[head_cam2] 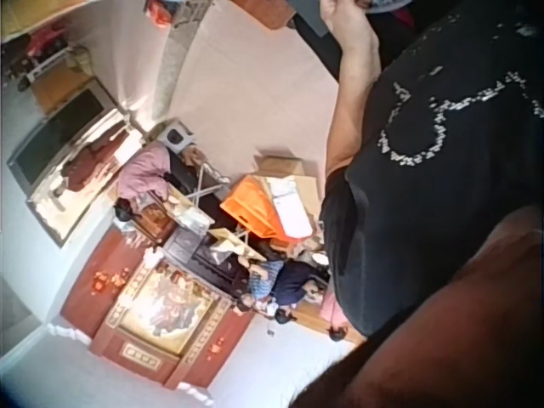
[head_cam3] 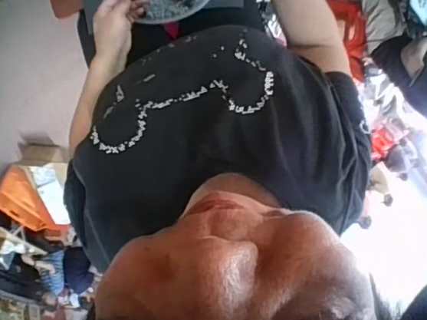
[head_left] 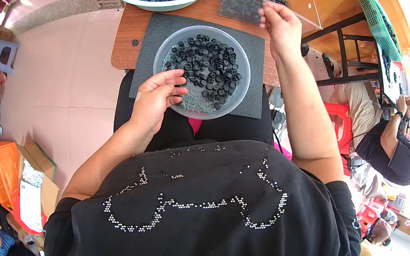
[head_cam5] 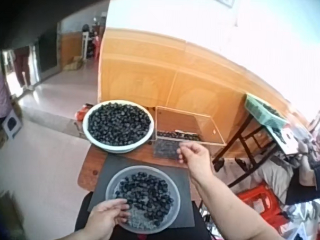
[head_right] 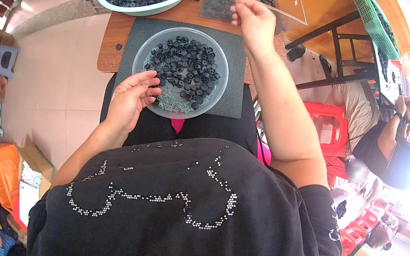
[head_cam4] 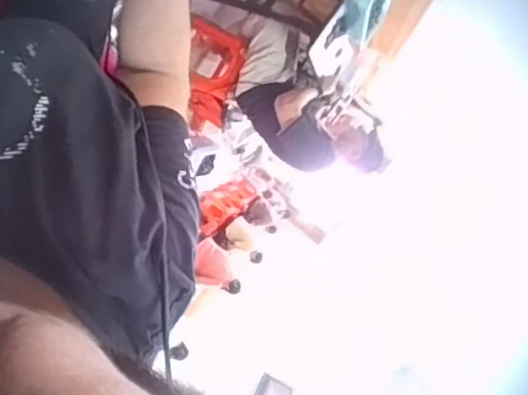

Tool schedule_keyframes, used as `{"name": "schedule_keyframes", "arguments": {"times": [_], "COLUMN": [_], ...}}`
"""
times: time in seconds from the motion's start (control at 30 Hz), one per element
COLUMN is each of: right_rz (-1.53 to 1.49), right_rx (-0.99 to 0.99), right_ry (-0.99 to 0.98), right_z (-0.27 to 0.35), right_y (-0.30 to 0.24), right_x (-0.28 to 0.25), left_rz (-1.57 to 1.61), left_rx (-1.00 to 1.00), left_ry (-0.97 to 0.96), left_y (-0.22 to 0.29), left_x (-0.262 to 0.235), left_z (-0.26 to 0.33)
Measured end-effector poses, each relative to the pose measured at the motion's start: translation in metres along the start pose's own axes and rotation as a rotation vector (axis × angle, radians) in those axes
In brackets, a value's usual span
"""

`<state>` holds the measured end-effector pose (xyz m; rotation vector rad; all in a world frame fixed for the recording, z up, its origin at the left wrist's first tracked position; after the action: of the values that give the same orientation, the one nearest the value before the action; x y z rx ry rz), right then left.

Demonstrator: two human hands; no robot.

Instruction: The person repeatedly takes small plastic caps and metal pins from a bowl and assembles them together by inserting the pins into the caps by hand.

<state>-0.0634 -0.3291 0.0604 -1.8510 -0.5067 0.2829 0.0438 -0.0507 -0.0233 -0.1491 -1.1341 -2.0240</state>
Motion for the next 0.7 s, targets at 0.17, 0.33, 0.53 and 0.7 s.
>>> {"name": "schedule_keyframes", "arguments": {"times": [0.17, 0.33, 0.53, 0.7], "right_rz": [0.094, 0.523, 0.955, 0.990], "right_rx": [0.102, -0.095, -0.554, -0.537], "right_ry": [-0.044, -0.420, -0.757, -0.818], "right_z": [0.031, 0.057, 0.089, 0.115], "right_y": [0.030, 0.046, 0.039, 0.039], "right_x": [-0.010, 0.016, 0.068, 0.074], "left_rz": [0.009, -0.003, -0.001, 0.011], "left_rx": [-0.018, -0.032, -0.025, -0.033], "left_ry": [0.015, 0.027, 0.026, 0.025], "left_y": [-0.002, -0.004, -0.002, 0.000], "left_x": [-0.004, -0.006, -0.003, -0.003], "left_z": [-0.003, -0.007, -0.006, -0.004]}}
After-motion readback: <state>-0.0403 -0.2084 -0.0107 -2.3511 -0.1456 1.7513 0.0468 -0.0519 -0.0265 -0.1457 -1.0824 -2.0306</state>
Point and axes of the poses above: each hand's wrist, its own z-axis away from the middle knuckle, its own x-axis out of the palm, y = z × x, the point moved 6 cm from there along -z, towards the middle knuckle, and after that the axes turned 14 degrees about -x, right-handed, at the moved point
